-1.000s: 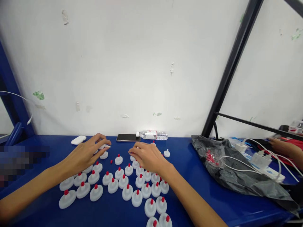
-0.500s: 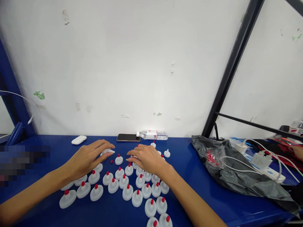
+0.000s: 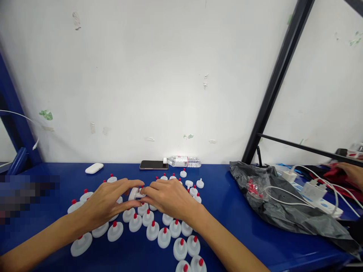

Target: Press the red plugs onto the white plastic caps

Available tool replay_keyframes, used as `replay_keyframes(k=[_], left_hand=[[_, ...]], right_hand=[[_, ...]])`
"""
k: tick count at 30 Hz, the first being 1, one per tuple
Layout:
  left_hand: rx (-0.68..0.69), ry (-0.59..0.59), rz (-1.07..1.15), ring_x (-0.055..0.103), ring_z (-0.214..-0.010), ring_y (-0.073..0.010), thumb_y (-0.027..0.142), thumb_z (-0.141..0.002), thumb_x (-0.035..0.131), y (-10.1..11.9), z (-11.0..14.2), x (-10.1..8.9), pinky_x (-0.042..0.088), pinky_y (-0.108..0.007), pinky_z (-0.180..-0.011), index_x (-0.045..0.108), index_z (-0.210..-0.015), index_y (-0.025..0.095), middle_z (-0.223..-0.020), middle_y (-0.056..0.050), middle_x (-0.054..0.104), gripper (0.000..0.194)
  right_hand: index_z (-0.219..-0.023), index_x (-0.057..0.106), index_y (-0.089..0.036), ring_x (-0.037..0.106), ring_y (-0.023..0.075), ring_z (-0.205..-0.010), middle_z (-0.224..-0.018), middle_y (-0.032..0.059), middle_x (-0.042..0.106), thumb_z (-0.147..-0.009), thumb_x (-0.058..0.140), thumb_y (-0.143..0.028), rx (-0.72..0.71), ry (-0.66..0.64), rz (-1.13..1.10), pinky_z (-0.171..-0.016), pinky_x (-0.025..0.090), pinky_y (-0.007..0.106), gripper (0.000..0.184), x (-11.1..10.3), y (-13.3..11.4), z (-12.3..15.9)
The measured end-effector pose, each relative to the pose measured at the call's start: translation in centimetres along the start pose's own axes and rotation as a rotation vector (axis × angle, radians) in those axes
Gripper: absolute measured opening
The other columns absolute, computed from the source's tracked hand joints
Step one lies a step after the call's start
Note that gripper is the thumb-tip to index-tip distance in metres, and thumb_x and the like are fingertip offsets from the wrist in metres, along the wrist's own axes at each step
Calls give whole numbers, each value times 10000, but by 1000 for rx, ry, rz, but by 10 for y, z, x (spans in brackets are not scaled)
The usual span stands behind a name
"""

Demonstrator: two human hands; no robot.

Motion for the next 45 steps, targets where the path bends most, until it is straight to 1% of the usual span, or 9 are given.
replay_keyframes(k=[3,6,8,11,13,18,23,33,45], left_hand=[[-18,-14,-1,856,-808,-204,770,-1312,433,1,-2,-2,669,-353,-704,780,-1506,236,-1083,-29,901,665],[-77,-35,-22,873,-886,-213,620,-1366,319,-4,-4,-5,688,-376,-773,756,-1537,238,-1157,-51,898,604],[-124,-68,-47,870,-979,-229,484,-1358,445,-12,-4,-4,703,-388,-826,777,-1475,215,-1193,-68,879,443],[-170,-157,-86,849,-1114,-253,357,-1257,729,-26,-3,1,729,-399,-891,816,-1320,196,-1221,-69,857,194],[-192,-218,-102,842,-1125,-252,327,-1210,815,-34,0,7,744,-411,-922,823,-1257,188,-1209,-61,851,147],[-235,-320,-101,843,-1112,-247,359,-1200,845,-46,7,19,753,-452,-991,829,-1226,186,-1194,-53,852,175],[-257,-369,-71,833,-1062,-236,412,-1209,834,-48,10,25,743,-453,-991,825,-1204,191,-1155,-45,845,221],[-331,-477,-27,833,-1011,-225,446,-1214,829,-51,12,32,745,-447,-973,824,-1204,188,-1127,-38,845,258],[-361,-516,-13,837,-1056,-237,451,-1212,830,-50,12,35,743,-466,-1009,826,-1218,191,-1165,-48,850,260]], right_hand=[[-1272,841,-231,826,162,-823,-983,27,907,-1333,647,-451,29,3,8,-629,434,318,300,-2,4,-1],[-1284,857,-245,841,160,-866,-1004,23,915,-1333,646,-432,122,-22,13,-684,494,296,287,-11,18,-1],[-1269,861,-235,858,171,-914,-1054,29,919,-1325,658,-387,226,-56,26,-738,560,288,260,-19,34,1],[-1211,845,-200,852,189,-921,-1078,18,888,-1277,742,-351,425,-128,72,-823,681,332,194,-29,62,7],[-1175,833,-192,838,192,-914,-1072,9,862,-1241,806,-392,560,-186,115,-876,730,382,212,-33,79,13],[-1250,840,-206,850,220,-1012,-1192,46,873,-1218,833,-486,817,-351,201,-960,751,435,282,-38,107,27],[-1368,836,-217,857,259,-1151,-1364,88,867,-1210,839,-499,975,-501,245,-1040,752,484,323,-37,127,44],[-1501,802,-218,847,305,-1284,-1515,119,829,-1189,869,-485,1099,-743,223,-1105,747,545,416,-15,146,76],[-1510,800,-217,838,318,-1321,-1540,125,821,-1187,870,-489,1128,-727,300,-1135,736,565,429,-18,151,79]])
Point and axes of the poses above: each hand's wrist, its own z-axis away from the middle knuckle, its own x-axis out of the palm, y = z × x, the point moved 7 cm from there along -z, towards the middle knuckle
